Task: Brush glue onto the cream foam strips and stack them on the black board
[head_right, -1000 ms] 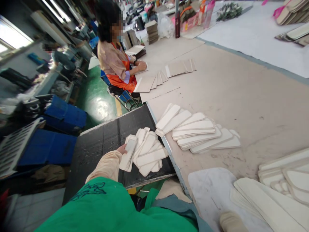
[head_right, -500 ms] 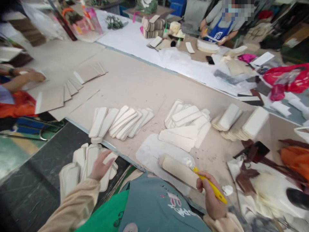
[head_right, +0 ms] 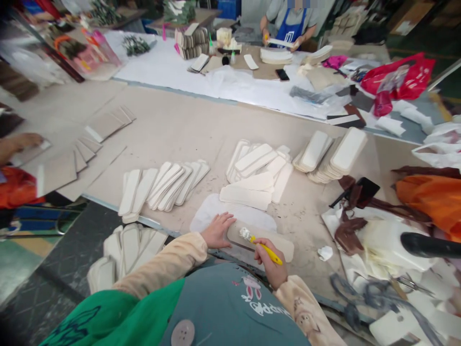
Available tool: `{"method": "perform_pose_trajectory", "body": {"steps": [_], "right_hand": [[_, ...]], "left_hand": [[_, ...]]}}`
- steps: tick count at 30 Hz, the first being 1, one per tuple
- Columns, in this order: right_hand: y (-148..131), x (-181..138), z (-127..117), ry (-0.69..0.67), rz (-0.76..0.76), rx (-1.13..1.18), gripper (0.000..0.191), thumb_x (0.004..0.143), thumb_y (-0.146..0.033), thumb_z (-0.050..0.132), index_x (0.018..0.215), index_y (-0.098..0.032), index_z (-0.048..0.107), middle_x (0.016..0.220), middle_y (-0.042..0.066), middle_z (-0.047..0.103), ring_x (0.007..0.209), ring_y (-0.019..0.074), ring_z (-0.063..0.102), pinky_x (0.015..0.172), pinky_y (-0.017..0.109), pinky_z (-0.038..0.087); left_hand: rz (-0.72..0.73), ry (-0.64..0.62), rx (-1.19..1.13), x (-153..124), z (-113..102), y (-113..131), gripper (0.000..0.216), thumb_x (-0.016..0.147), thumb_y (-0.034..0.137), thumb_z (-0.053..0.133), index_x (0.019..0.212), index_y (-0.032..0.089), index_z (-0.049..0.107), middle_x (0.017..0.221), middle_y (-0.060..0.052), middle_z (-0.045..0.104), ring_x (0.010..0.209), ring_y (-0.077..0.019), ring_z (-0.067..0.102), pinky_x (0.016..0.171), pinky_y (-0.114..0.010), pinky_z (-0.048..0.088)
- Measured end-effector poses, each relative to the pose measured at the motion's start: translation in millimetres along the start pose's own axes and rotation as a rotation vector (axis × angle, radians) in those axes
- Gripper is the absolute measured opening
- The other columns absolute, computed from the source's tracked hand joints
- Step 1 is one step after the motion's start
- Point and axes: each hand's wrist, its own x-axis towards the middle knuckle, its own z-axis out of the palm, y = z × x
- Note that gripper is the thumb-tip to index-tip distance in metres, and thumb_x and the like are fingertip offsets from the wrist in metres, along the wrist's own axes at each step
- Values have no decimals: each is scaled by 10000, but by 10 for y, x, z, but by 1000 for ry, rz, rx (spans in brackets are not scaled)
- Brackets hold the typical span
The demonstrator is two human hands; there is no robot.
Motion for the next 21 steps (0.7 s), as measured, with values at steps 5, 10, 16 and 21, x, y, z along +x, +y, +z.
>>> {"method": "perform_pose_trajectory", "body": {"steps": [5,10,16,21], "right_hand": [[28,130,106,-85,-4,13,369,891,-538,509,1001,-199,605,646,-11,609,563,149,553,575,280,459],[52,203,269,-58,16,24,399,874,-571,501,975,-204,620,620,-15,605,531,142,538,556,274,452],[93,168,207,12,51,-26,400,871,-577,487,958,-211,622,606,-20,599,518,143,537,551,272,452],[177,41,-104,95,94,-40,411,855,-573,510,974,-196,621,613,-12,605,523,149,556,547,277,469]], "left_hand": [[-11,-29,119,24,26,32,892,562,322,857,1363,225,476,1445,-196,440,1404,-408,291,1131,-657,121],[-26,-52,183,24,19,5,837,617,356,816,1369,244,464,1441,-165,449,1400,-368,305,1144,-623,128],[-9,-39,225,11,22,-6,817,643,371,795,1373,225,461,1437,-175,452,1376,-360,348,1143,-600,161],[-14,-34,295,20,38,3,787,660,375,777,1365,215,464,1442,-168,452,1361,-341,374,1145,-595,177]]}}
